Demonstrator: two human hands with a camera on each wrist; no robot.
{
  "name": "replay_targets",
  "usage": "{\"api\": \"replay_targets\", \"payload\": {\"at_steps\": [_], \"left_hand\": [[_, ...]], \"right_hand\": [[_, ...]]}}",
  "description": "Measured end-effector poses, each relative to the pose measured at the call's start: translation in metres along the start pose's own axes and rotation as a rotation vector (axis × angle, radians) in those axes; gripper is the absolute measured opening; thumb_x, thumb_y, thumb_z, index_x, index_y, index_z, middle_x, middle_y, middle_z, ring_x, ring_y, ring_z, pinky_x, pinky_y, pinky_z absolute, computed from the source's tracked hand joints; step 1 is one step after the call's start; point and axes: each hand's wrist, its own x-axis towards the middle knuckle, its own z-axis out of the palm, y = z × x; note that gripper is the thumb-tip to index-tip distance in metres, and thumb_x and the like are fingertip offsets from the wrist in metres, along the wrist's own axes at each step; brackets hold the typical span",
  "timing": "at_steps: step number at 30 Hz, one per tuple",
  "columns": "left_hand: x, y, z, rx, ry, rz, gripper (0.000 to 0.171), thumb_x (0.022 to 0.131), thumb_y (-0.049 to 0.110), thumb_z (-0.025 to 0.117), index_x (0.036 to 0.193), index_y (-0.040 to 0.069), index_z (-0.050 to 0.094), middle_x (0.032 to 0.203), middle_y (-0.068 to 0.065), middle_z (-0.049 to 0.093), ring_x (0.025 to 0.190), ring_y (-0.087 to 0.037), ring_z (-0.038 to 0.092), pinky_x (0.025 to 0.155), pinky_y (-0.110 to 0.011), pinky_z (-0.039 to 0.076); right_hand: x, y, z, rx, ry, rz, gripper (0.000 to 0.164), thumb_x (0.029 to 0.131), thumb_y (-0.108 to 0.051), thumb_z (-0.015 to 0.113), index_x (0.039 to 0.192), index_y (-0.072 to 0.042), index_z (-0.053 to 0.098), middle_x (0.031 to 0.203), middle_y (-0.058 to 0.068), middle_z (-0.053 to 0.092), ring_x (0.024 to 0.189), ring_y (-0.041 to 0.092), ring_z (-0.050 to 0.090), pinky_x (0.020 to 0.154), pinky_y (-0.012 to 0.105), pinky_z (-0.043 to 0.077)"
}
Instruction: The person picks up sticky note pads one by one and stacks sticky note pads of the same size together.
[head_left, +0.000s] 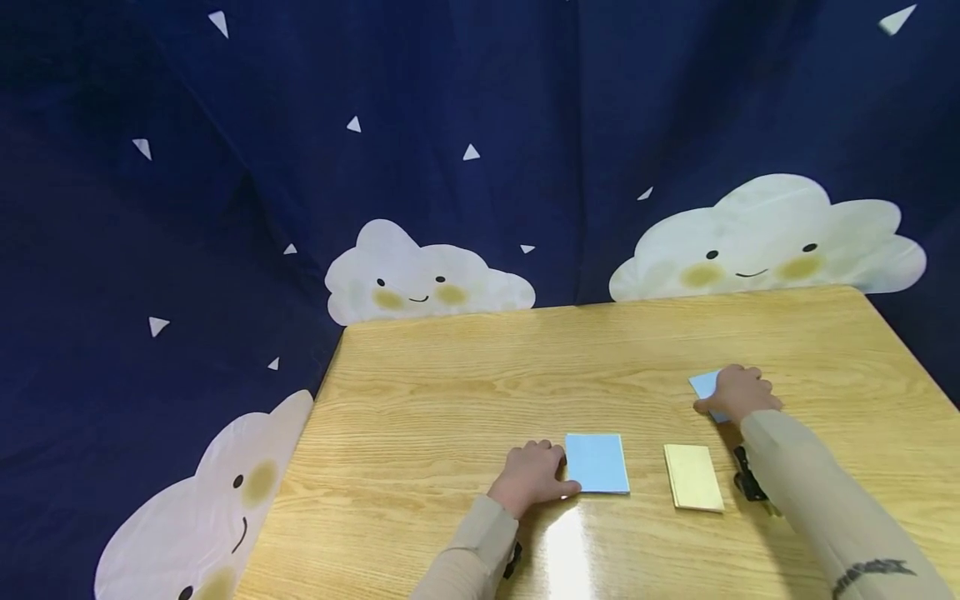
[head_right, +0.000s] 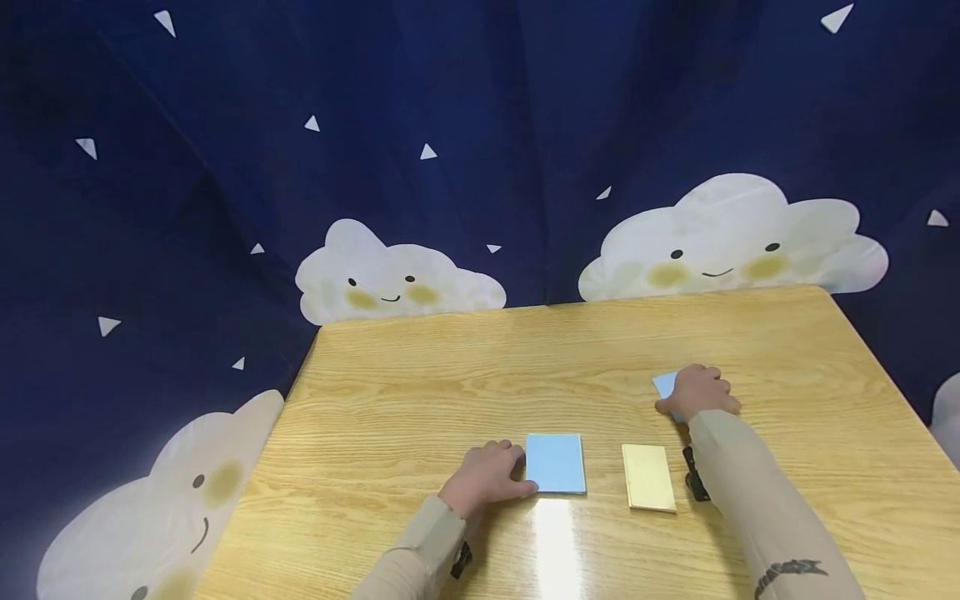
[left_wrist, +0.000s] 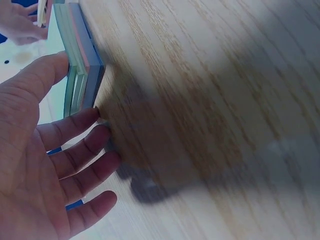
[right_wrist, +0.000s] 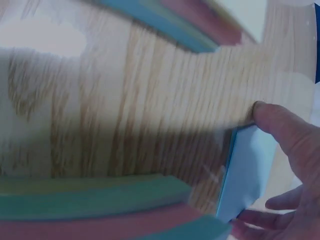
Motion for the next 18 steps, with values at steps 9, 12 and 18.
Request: {"api": "replay_targets", "payload": {"at_steps": [9,12,18], "left_hand": [[0.001,0.001,0.001,0.02,-0.007,-0.001,0.039,0.079,0.058,0.055,0.096,0.023,0.059,0.092,0.006,0.053,0.081,-0.014,0.051,0.063,-0.031,0.041],[0.001,0.001,0.001,0.018,-0.01,-0.006,0.04,0.079,0.058,0.055,0.097,0.023,0.059,0.092,0.006,0.053,0.081,-0.014,0.051,0.063,-0.031,0.041],[0.001,0.0,0.001,0.012,-0.009,-0.014,0.041,0.078,0.058,0.055,0.098,0.023,0.059,0.093,0.005,0.053,0.082,-0.015,0.05,0.063,-0.032,0.041]], "right_hand": [[-0.001,0.01,0.006,0.014,0.07,-0.057,0.081,0.066,-0.037,0.07,0.104,0.022,0.03,0.089,0.037,0.028,0.083,0.053,0.033,0.058,0.055,0.037],[0.0,0.012,0.009,0.021,0.09,-0.091,0.08,0.065,-0.037,0.069,0.103,0.022,0.03,0.09,0.038,0.026,0.082,0.051,0.031,0.054,0.051,0.038],[0.003,0.015,0.011,0.006,0.118,-0.188,0.079,0.063,-0.037,0.07,0.099,0.022,0.03,0.088,0.037,0.026,0.082,0.05,0.029,0.053,0.049,0.038]]}}
